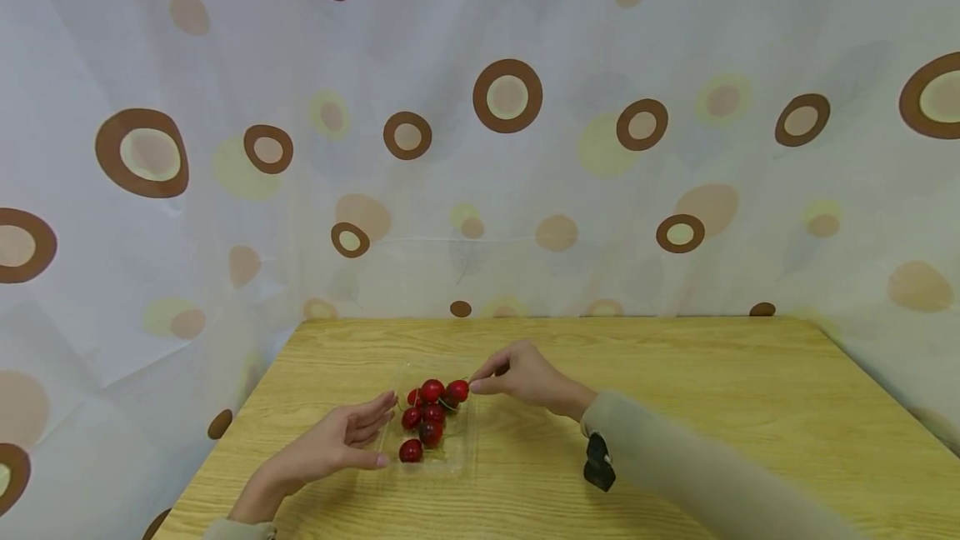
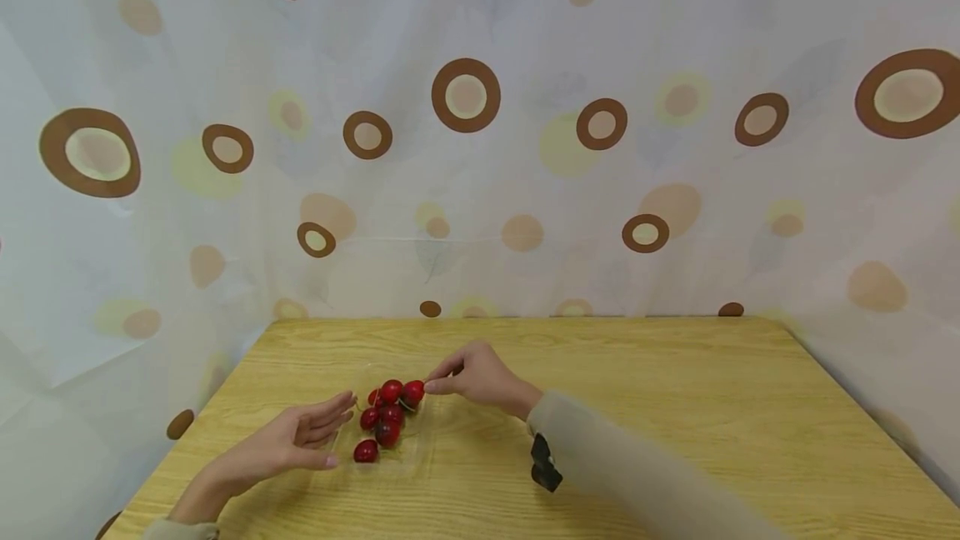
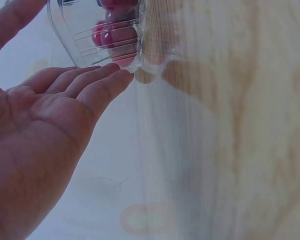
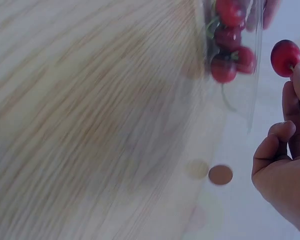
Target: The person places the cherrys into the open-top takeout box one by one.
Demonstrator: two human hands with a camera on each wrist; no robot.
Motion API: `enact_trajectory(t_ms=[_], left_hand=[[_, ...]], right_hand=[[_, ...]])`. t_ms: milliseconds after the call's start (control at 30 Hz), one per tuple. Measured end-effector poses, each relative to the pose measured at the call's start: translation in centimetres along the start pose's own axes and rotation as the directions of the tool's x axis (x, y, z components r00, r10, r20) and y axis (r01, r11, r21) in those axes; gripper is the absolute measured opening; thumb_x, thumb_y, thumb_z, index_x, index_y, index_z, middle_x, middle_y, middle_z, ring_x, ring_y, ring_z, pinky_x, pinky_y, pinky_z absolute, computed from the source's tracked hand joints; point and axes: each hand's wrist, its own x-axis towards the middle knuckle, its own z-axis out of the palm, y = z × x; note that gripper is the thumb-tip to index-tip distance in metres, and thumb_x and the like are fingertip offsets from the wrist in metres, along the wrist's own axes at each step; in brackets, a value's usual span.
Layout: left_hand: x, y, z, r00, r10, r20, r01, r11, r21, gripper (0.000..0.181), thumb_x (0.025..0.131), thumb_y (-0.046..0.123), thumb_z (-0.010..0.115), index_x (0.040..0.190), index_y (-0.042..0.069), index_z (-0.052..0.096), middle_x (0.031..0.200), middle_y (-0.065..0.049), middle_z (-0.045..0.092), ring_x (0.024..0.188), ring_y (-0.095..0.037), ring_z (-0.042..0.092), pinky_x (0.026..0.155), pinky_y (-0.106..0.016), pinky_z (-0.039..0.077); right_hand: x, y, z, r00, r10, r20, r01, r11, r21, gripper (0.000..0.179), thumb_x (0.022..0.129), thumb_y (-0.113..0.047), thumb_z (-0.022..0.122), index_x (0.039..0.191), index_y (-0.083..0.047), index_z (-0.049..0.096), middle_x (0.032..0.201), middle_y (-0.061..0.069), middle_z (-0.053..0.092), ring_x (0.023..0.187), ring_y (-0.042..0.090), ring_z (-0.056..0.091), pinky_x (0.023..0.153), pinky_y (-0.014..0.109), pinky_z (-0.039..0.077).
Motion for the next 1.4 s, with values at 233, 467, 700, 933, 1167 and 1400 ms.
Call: enact_trajectory(t_ms=[233, 467, 700, 933, 1167, 1400], left_hand=[[0.2, 0.1, 0.1, 1.000, -0.001, -0.007, 0.001, 1.000, 0.010, 0.085, 0.105, 0.007, 0.066, 0.164, -0.010, 0.007, 0.170, -0.030, 0.003, 0.155, -0.049, 0.011, 0.121, -0.056, 0.025], [0.2, -0.1, 0.0, 1.000, -0.004, -0.008, 0.004, 1.000, 0.016, 0.084, 0.105, 0.007, 0.065, 0.164, -0.009, 0.007, 0.170, -0.030, 0.004, 0.155, -0.048, 0.011, 0.121, -0.055, 0.027], [0.1, -0.1, -0.1, 1.000, -0.011, -0.008, 0.011, 1.000, 0.012, 0.085, 0.105, 0.008, 0.066, 0.165, -0.008, 0.007, 0.170, -0.029, 0.004, 0.155, -0.049, 0.011, 0.121, -0.055, 0.027], [0.6, -0.4, 0.1, 1.000, -0.016, -0.008, 0.016, 1.000, 0.020, 0.086, 0.104, 0.008, 0.067, 0.165, -0.009, 0.008, 0.170, -0.029, 0.005, 0.155, -0.048, 0.012, 0.121, -0.054, 0.027], [0.9, -0.5, 0.1, 1.000, -0.010, -0.010, 0.010, 1.000, 0.017, 0.087, 0.103, 0.008, 0.068, 0.165, -0.009, 0.009, 0.170, -0.029, 0.006, 0.155, -0.048, 0.013, 0.121, -0.050, 0.029], [0.5, -0.1, 0.1, 0.997, -0.030, -0.074, 0.033, 0.999, 0.038, 0.080, 0.110, 0.017, 0.060, 0.166, -0.007, 0.008, 0.169, -0.031, 0.011, 0.155, -0.048, 0.018, 0.117, -0.041, 0.040]], right_hand=[[1.3, -1.4, 2.4, 1.000, -0.015, 0.005, 0.015, 1.000, -0.016, 0.008, 0.095, -0.014, 0.082, 0.095, -0.008, 0.086, 0.088, 0.000, 0.078, 0.064, 0.010, 0.046, 0.060, 0.028, 0.035], [2.1, -2.2, 4.2, 1.000, -0.010, 0.004, 0.010, 0.999, -0.045, 0.006, 0.093, -0.014, 0.084, 0.089, -0.009, 0.086, 0.080, 0.000, 0.076, 0.059, 0.011, 0.052, 0.055, 0.025, 0.039], [2.6, -3.0, 5.7, 1.000, -0.024, -0.006, 0.024, 0.997, -0.079, 0.006, 0.090, -0.010, 0.086, 0.084, -0.008, 0.086, 0.075, -0.004, 0.075, 0.063, 0.019, 0.063, 0.053, 0.023, 0.045], [1.9, -2.9, 5.2, 0.998, -0.058, 0.024, 0.060, 0.987, -0.152, 0.009, 0.093, -0.019, 0.085, 0.090, -0.010, 0.087, 0.083, -0.004, 0.078, 0.061, 0.006, 0.058, 0.055, 0.023, 0.047], [-0.7, -1.9, 1.7, 0.996, -0.083, -0.045, 0.074, 0.983, -0.170, 0.020, 0.098, -0.024, 0.078, 0.099, -0.006, 0.086, 0.095, 0.001, 0.078, 0.056, 0.010, 0.049, 0.053, 0.026, 0.042], [-4.5, -0.3, -2.9, 0.989, -0.075, -0.130, 0.039, 0.966, -0.254, 0.020, 0.101, -0.026, 0.075, 0.090, -0.013, 0.084, 0.084, -0.004, 0.073, 0.057, 0.010, 0.050, 0.056, 0.029, 0.046]])
